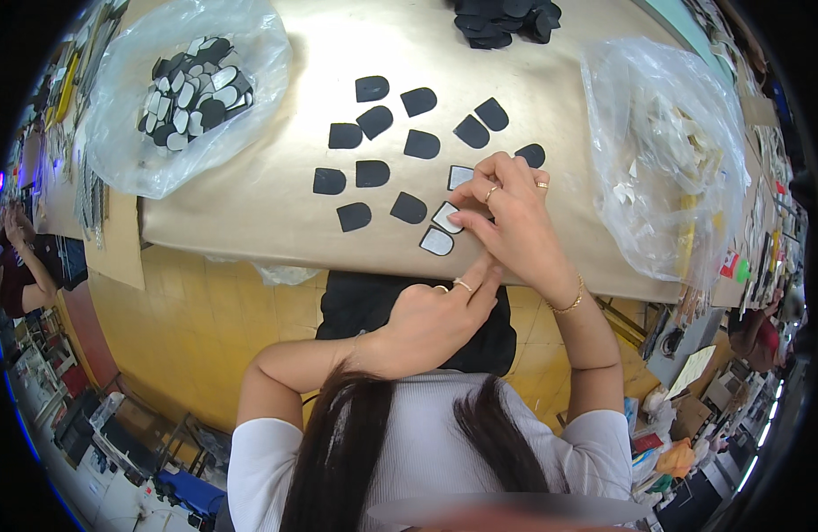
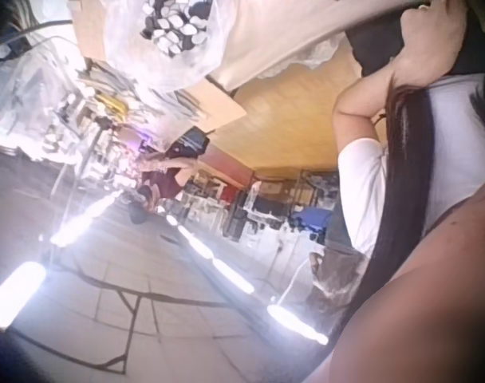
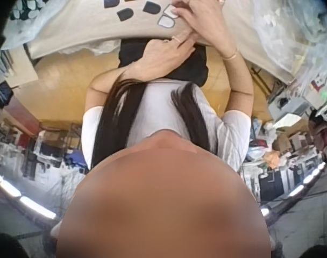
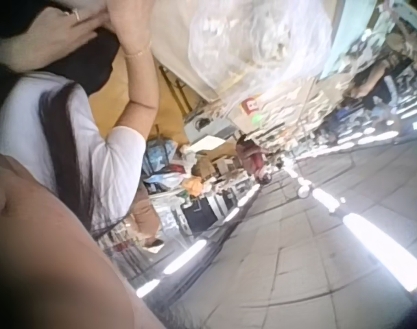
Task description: The person repeatedly picks up small black and white D-shaped pieces from a table, aligns them, and presses them together by hand. The person arranges the assembled pieces on the table and continues the process with additional pieces.
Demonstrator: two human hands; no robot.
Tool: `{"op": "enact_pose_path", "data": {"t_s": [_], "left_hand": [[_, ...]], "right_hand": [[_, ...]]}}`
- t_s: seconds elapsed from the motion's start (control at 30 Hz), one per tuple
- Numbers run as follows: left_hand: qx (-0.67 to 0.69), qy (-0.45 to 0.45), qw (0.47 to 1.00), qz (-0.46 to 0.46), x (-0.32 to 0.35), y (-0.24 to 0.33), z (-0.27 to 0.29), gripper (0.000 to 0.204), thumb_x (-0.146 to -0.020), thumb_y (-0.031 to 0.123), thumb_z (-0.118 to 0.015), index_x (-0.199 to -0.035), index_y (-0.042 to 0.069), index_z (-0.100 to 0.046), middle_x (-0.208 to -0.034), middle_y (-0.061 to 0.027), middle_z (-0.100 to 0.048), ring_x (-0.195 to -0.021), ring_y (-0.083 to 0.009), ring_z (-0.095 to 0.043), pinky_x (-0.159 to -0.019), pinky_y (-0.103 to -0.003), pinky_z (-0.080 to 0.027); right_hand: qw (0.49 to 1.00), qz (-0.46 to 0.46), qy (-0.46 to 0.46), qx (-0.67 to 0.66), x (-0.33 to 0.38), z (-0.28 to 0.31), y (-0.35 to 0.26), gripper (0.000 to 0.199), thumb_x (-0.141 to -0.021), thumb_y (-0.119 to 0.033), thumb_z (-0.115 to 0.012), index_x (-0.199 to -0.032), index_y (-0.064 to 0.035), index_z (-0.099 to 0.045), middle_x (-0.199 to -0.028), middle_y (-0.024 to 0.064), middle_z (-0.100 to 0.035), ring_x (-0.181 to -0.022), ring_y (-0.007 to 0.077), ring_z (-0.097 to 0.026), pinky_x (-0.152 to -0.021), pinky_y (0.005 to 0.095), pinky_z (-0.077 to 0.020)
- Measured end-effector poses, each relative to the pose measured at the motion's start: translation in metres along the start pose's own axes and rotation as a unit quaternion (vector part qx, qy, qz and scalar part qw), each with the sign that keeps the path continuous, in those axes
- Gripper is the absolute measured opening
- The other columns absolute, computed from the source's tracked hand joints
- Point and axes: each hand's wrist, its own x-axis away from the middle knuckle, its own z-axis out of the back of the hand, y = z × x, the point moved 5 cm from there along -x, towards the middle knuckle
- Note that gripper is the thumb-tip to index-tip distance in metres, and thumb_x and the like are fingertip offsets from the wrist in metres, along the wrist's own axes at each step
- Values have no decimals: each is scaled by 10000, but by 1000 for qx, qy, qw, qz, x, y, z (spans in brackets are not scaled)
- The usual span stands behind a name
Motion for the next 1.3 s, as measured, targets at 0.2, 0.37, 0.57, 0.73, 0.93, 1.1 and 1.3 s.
{"op": "enact_pose_path", "data": {"t_s": [0.2, 0.37, 0.57, 0.73, 0.93, 1.1, 1.3], "left_hand": [[77, 75, 991, 80, 9, -34, 28, 274, -842, 165, -800, -1091, 99, -706, -1052, -27, -656, -662, -186, -666, -528, -324, -533], [76, 149, 974, 153, 3, -59, 31, 313, -819, 190, -841, -1088, 99, -710, -995, -31, -643, -656, -187, -660, -526, -327, -519], [82, 139, 969, 184, -5, -64, 17, 368, -823, 226, -844, -1140, 113, -695, -1019, -35, -614, -641, -173, -652, -532, -320, -511], [95, 119, 968, 199, -6, -65, 13, 355, -839, 230, -830, -1151, 131, -692, -1030, -34, -597, -624, -171, -649, -531, -328, -509], [95, 113, 968, 204, -7, -63, 13, 363, -848, 217, -819, -1175, 137, -680, -1038, -33, -589, -627, -177, -655, -530, -335, -509], [83, 89, 971, 204, -8, -62, 13, 362, -852, 219, -811, -1183, 145, -687, -1036, -31, -585, -637, -193, -657, -531, -345, -511], [0, 72, 983, 172, -10, -56, 12, 328, -853, 223, -807, -1157, 147, -711, -1011, -27, -581, -619, -193, -648, -510, -341, -501]], "right_hand": [[1000, -7, -12, 6, -3, -2, -2, 172, -777, -188, -822, -890, -102, -723, -1047, 30, -544, -1016, 237, -486, -926, 413, -304], [1000, -10, -21, -5, -4, -5, -1, 142, -792, -176, -804, -858, -104, -700, -1048, 32, -545, -1016, 240, -488, -921, 416, -302], [1000, 7, -16, -5, 1, -5, 0, 121, -806, -157, -788, -868, -109, -695, -1053, 32, -553, -1017, 239, -489, -928, 417, -298], [1000, -11, -4, -19, 1, -3, 2, 133, -821, -143, -785, -896, -75, -698, -1062, 38, -549, -1033, 237, -484, -947, 404, -296], [1000, -14, -22, -9, -2, -8, 1, 132, -830, -140, -773, -909, -74, -690, -1086, 43, -550, -1043, 239, -482, -962, 414, -284], [1000, 14, -24, 1, 2, -6, -2, 125, -830, -131, -759, -897, -78, -669, -1103, 47, -566, -1049, 258, -499, -927, 438, -309], [997, 17, 23, -67, 12, 19, 0, 136, -863, -94, -731, -915, -47, -615, -1043, 79, -612, -991, 263, -566, -891, 406, -373]]}}
